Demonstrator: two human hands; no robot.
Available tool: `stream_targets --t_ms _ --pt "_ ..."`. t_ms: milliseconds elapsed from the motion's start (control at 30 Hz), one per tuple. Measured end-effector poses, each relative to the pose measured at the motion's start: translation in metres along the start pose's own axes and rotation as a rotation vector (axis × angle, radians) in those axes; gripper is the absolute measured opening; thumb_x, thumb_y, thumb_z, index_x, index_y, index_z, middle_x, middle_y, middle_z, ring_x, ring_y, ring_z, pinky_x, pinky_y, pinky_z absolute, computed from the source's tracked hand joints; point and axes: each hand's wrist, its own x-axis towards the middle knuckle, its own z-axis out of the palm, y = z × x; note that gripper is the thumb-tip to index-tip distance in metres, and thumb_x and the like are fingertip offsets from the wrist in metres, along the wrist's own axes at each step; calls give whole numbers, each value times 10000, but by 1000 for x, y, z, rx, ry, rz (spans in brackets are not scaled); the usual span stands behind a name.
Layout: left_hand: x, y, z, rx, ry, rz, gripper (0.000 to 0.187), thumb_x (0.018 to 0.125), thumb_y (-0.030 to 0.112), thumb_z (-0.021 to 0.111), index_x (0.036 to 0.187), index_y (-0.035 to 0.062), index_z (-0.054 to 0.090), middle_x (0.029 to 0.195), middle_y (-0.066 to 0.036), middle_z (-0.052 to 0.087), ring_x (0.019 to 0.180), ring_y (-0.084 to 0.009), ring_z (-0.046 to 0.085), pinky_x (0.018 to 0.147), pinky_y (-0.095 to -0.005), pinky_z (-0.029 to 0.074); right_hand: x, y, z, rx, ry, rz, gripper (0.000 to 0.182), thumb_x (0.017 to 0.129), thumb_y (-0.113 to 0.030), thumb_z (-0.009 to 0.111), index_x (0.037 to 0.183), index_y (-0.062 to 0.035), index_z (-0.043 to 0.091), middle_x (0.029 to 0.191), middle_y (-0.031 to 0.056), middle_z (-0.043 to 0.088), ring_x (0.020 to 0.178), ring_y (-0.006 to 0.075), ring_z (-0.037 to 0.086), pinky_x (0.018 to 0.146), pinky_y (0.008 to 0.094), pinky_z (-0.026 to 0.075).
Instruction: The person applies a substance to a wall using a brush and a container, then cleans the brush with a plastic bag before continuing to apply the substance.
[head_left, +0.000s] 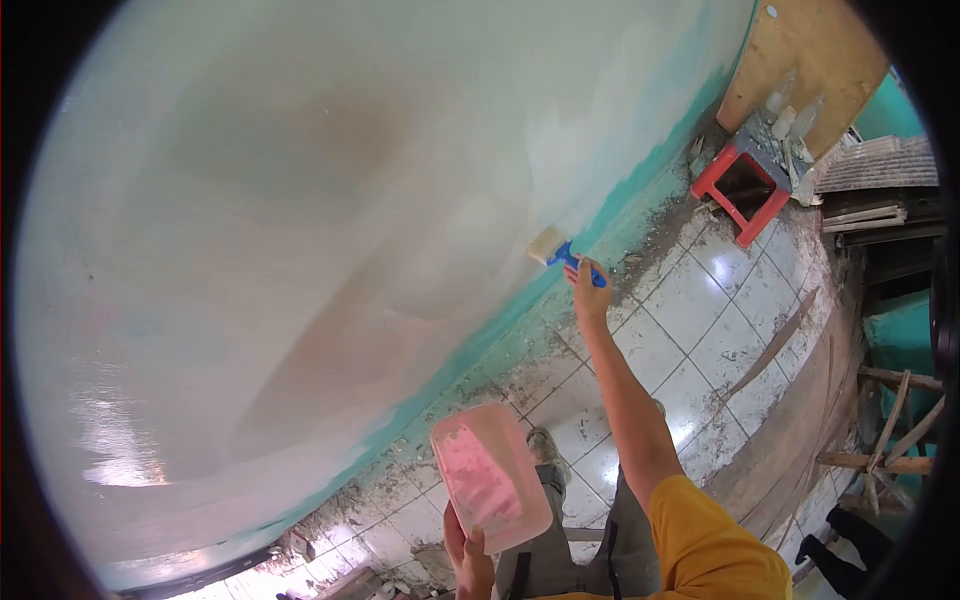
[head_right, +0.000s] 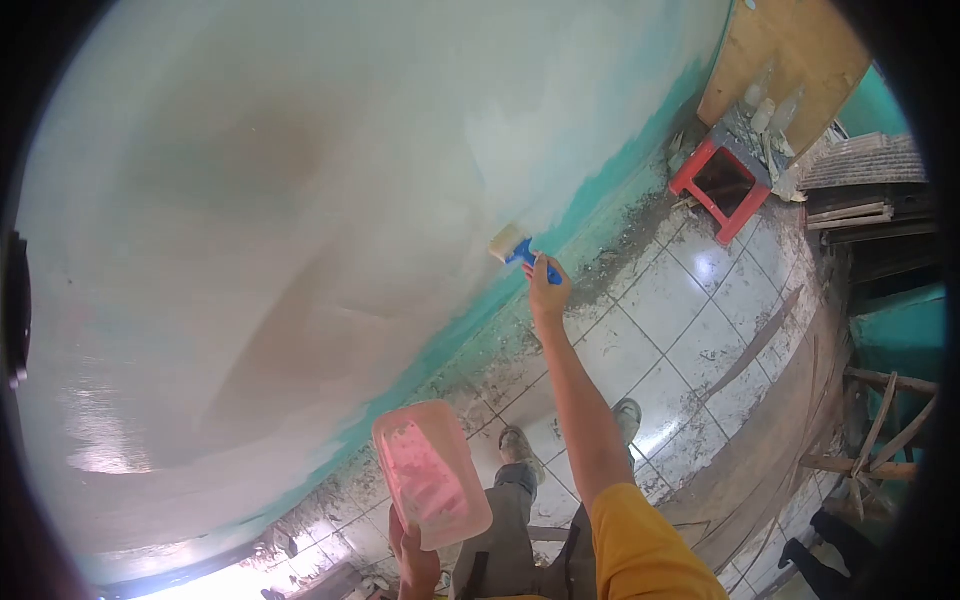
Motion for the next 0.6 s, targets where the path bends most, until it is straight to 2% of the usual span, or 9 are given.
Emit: stream_targets --t_ms 33,167,233,333,367,433,533,600 --pt "-1 7 5 -21 -14 -16 811 908 467 592 1457 -60 313 1373 -172 486 1272 -279 502 1059 -420 413 -4 -24 8 29 -18 -50 371 1019 -277 530 1163 44 650 1061 152 694 939 241 705 873 350 553" --pt "1 7 8 3 -51 14 818 910 467 584 1466 -60 300 1379 -180 479 1281 -291 500 1052 -428 428 -47 -187 69 117 -90 -177 359 1029 -239 498 1172 61 635 1070 170 690 949 248 705 894 349 554" --pt "2 17 15 -9 -60 22 830 903 471 589 1470 -60 295 1383 -183 475 1283 -295 499 1053 -428 427 -58 -237 84 172 -171 -344 398 1047 -269 473 1203 75 597 1123 183 678 1026 287 691 950 383 534" --pt "5 25 20 -31 -61 30 851 892 480 592 1475 -60 288 1392 -188 466 1287 -300 495 1057 -426 421 -47 -225 81 300 -159 -325 360 1035 -209 472 1181 86 616 1077 186 686 1002 273 694 906 369 560" --pt "6 25 21 -43 -60 23 860 886 486 591 1476 -60 287 1397 -191 463 1289 -301 493 1061 -423 416 -39 -203 75 302 -158 -323 360 1035 -209 472 1181 86 616 1077 186 686 1002 273 694 906 369 560" --pt "9 26 20 -38 -50 26 861 886 487 591 1476 -60 286 1397 -192 463 1289 -303 492 1061 -425 416 -21 -132 54 255 -140 -174 406 1043 -288 477 1222 59 587 1120 182 677 1036 287 685 959 391 530" --pt "9 24 19 -32 -32 22 864 883 490 590 1476 -61 285 1396 -195 463 1290 -307 491 1064 -432 416 -3 -49 15 147 -80 -105 393 1037 -286 493 1207 51 602 1099 175 683 1007 280 692 940 387 539" --pt "7 24 19 -29 -26 15 865 883 491 589 1476 -61 285 1396 -196 463 1291 -308 491 1065 -434 416 6 -7 -5 43 0 -25 365 1013 -252 513 1157 57 645 1008 154 703 947 250 706 865 351 556"
